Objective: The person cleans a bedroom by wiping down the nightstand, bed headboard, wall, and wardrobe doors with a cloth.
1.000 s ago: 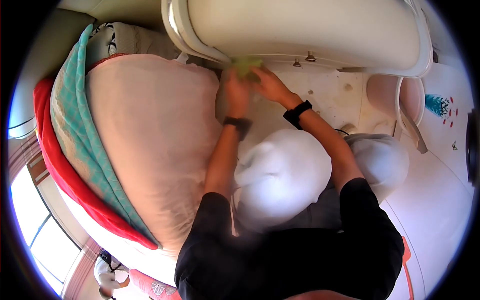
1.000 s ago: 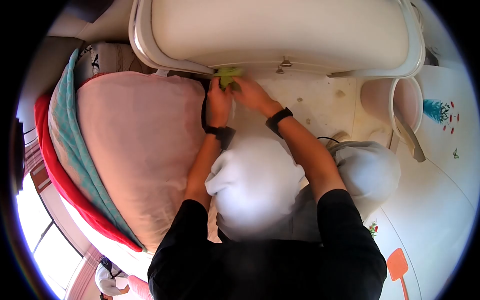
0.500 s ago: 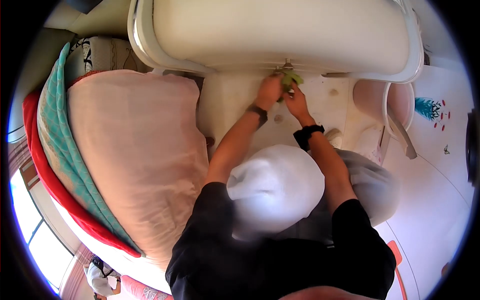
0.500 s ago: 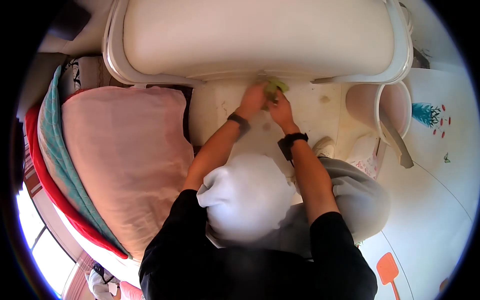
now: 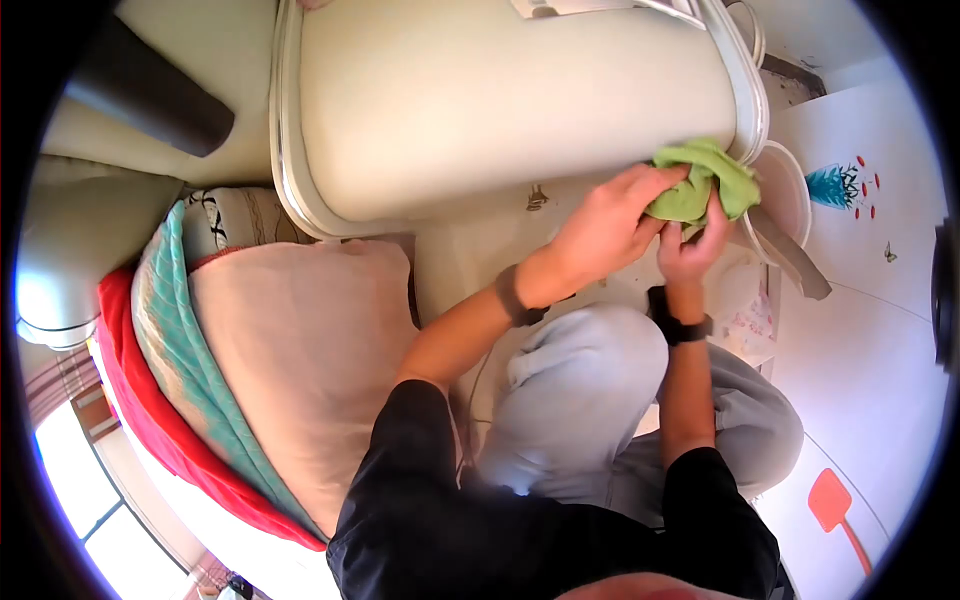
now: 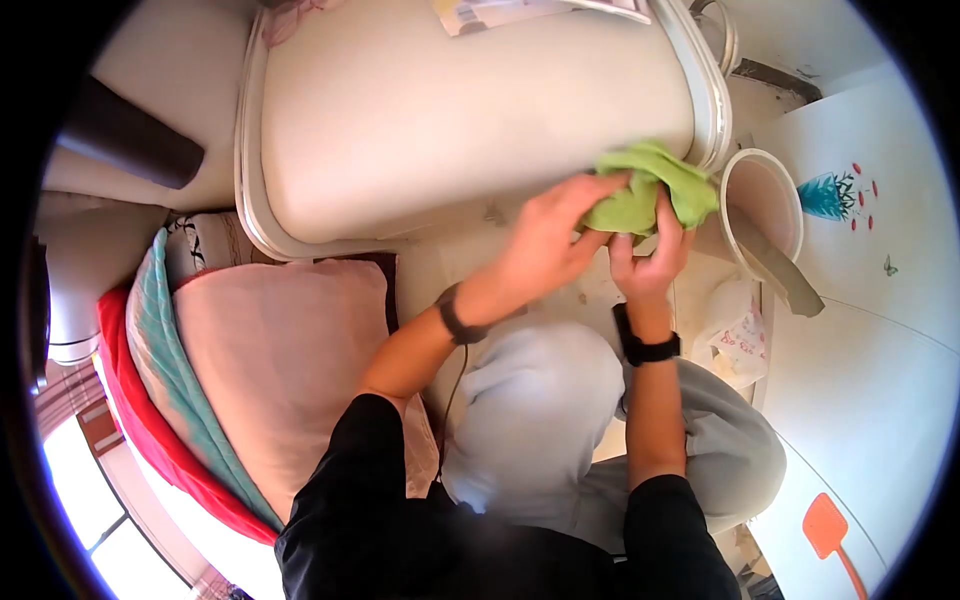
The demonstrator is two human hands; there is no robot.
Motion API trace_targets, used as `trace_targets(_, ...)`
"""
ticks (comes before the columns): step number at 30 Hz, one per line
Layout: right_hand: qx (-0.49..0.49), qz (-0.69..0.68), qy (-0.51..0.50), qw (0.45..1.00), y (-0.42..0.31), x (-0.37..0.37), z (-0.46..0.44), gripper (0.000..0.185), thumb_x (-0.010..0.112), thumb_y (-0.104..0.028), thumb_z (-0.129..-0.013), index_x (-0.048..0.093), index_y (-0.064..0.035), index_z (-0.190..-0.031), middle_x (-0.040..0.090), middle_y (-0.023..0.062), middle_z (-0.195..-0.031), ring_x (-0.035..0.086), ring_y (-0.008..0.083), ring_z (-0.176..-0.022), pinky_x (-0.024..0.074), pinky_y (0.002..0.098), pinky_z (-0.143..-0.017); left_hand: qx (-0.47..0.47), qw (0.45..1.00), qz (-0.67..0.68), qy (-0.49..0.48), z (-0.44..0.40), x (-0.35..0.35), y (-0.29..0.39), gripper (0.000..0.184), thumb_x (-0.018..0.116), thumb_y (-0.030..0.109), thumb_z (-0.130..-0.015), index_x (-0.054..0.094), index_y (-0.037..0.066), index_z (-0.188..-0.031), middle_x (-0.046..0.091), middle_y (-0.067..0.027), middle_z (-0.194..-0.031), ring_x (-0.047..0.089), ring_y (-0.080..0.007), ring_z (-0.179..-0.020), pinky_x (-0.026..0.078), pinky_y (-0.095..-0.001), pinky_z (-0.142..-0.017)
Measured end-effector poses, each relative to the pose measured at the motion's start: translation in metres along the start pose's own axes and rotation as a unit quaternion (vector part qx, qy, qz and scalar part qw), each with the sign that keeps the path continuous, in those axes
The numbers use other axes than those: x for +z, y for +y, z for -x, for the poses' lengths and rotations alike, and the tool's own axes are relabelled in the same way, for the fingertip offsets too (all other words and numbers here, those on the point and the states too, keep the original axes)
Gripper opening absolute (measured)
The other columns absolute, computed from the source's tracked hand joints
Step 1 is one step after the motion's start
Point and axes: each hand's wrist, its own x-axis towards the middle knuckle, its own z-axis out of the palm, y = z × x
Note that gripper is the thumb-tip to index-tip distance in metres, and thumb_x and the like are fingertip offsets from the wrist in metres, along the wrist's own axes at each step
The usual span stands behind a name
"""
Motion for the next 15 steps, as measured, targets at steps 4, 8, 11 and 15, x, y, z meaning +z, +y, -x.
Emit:
trace_targets(4, -0.057, 0.009, -0.141, 0.988, -0.078, 0.0, -0.082, 0.053, 0.072, -0.01, -0.077, 0.059, -0.0026, -0.128, 0.056, 0.019, -0.117, 0.054, 0.039, -0.107, 0.0457, 0.0428, -0.092, 0.039, 0.996, -0.053, 0.062, -0.004, -0.057, 0.05, 0.056, 0.063, -0.006, -0.081, 0.051, 0.005, -0.135, 0.064, -0.0183, -0.118, 0.066, -0.0315, -0.103, 0.053, -0.0378, -0.089)
trace_targets(8, -0.071, 0.053, -0.277, 0.957, -0.128, 0.044, -0.098, 0.06, 0.076, -0.016, -0.074, 0.059, -0.01, -0.131, 0.054, 0.0158, -0.106, 0.052, 0.0387, -0.098, 0.0463, 0.0424, -0.084, -0.095, 0.983, -0.102, 0.121, 0.015, -0.109, 0.068, 0.067, 0.059, -0.006, -0.084, 0.037, 0.005, -0.146, 0.058, -0.0196, -0.13, 0.059, -0.0269, -0.117, 0.048, -0.0367, -0.098)
trace_targets(11, -0.104, -0.062, -0.317, 0.941, -0.162, 0.077, -0.1, 0.061, 0.077, -0.019, -0.072, 0.059, -0.0095, -0.13, 0.05, 0.014, -0.101, 0.051, 0.0354, -0.093, 0.0468, 0.0431, -0.08, -0.093, 0.958, -0.197, 0.187, 0.041, -0.139, 0.082, 0.07, 0.051, -0.007, -0.087, 0.028, 0.006, -0.152, 0.049, -0.0192, -0.141, 0.052, -0.027, -0.127, 0.044, -0.0366, -0.103)
trace_targets(15, -0.137, -0.1, -0.302, 0.938, -0.184, 0.119, -0.102, 0.055, 0.076, -0.016, -0.072, 0.06, -0.008, -0.124, 0.052, 0.0147, -0.102, 0.052, 0.0346, -0.094, 0.0477, 0.0433, -0.081, -0.227, 0.928, -0.207, 0.213, 0.045, -0.167, 0.101, 0.067, 0.049, -0.007, -0.088, 0.028, 0.006, -0.151, 0.054, -0.023, -0.135, 0.055, -0.0343, -0.122, 0.045, -0.0409, -0.1)
